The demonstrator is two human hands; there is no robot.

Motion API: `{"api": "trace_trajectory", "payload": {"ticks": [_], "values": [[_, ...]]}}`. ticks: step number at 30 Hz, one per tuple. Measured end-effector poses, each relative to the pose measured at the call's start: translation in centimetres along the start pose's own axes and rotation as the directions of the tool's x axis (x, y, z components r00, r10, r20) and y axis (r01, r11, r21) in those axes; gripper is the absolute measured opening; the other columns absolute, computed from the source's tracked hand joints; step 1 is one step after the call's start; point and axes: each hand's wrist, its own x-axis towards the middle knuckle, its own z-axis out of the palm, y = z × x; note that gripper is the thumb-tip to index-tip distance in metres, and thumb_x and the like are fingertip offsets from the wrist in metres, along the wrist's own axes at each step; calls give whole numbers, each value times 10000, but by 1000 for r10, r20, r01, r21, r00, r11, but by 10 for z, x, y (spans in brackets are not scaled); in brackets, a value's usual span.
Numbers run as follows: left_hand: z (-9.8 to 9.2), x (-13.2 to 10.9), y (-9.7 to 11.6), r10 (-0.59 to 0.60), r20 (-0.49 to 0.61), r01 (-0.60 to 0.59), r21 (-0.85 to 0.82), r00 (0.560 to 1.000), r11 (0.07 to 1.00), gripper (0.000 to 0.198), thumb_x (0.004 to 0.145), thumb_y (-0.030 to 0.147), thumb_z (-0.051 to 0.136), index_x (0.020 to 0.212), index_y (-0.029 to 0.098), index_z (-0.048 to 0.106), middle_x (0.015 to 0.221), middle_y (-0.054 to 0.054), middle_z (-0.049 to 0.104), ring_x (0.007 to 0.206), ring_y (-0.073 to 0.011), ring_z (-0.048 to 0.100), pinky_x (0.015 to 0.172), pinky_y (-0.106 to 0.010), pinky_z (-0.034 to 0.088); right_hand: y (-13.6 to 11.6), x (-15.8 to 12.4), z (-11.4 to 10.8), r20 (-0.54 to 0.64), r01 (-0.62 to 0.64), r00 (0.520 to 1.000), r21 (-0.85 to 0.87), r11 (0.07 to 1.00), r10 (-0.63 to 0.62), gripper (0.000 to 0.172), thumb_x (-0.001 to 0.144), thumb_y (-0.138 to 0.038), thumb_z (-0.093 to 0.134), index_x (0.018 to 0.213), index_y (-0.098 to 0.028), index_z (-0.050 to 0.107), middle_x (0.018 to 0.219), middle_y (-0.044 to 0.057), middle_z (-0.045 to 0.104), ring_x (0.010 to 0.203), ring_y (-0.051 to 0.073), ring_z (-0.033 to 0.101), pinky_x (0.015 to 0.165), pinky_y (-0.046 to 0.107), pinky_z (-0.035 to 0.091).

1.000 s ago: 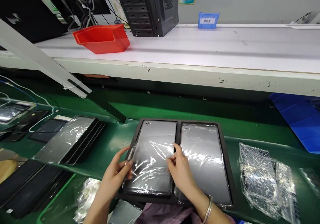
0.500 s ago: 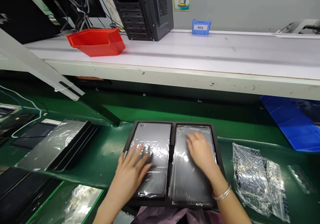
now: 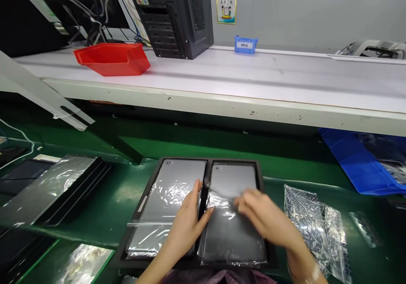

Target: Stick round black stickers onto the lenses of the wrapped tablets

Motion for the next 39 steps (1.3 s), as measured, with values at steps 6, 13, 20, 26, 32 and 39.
{"api": "trace_trajectory", "payload": {"ticks": [6,13,20,26,32,39], "values": [[-6,-19,22,119,487,101,-401,865,910,216,859,377,522,792,205,634,834,-48,716,842,-212,665,916,-397,446,-16,-77,-7,-107,55,994,609,791,13,249,936,-375,393,878,-249,599,916,68,690,785,196,656,719,328,524],[31,-31,17,-437,341,537,-693,832,482,393,798,592,487,725,213,413,579,16,629,465,-141,619,460,-235,464,51,-43,27,-235,-53,867,833,550,439,594,878,-565,424,1391,-356,209,1320,118,505,994,232,627,913,483,465],[37,-26,18,-466,143,446,-619,873,646,410,788,477,547,1075,245,369,525,100,539,417,-127,545,420,-225,454,54,-46,58,-228,-298,804,645,704,550,470,849,-456,547,1256,-230,478,652,-27,557,529,113,515,503,237,439],[34,-44,19,-395,28,362,-464,918,809,316,813,460,520,1006,217,574,634,13,632,461,-150,570,471,-270,494,59,-49,59,-225,-241,865,600,763,449,316,868,-397,517,1126,-251,628,1155,84,570,516,63,479,488,246,468],[34,-60,20,-252,-215,210,-198,943,957,251,860,377,485,994,252,657,889,-50,711,590,-181,639,645,-316,537,58,-52,48,-233,-128,906,645,754,353,358,886,-359,504,1236,-316,566,1410,90,419,533,60,496,504,261,510],[38,-33,18,-236,-46,240,137,971,961,400,840,277,356,1035,141,677,841,-96,657,695,-231,672,637,-352,537,75,-36,60,-206,-258,918,335,906,338,435,903,-323,443,1335,-289,472,1516,18,255,1315,243,381,1053,411,379]]}}
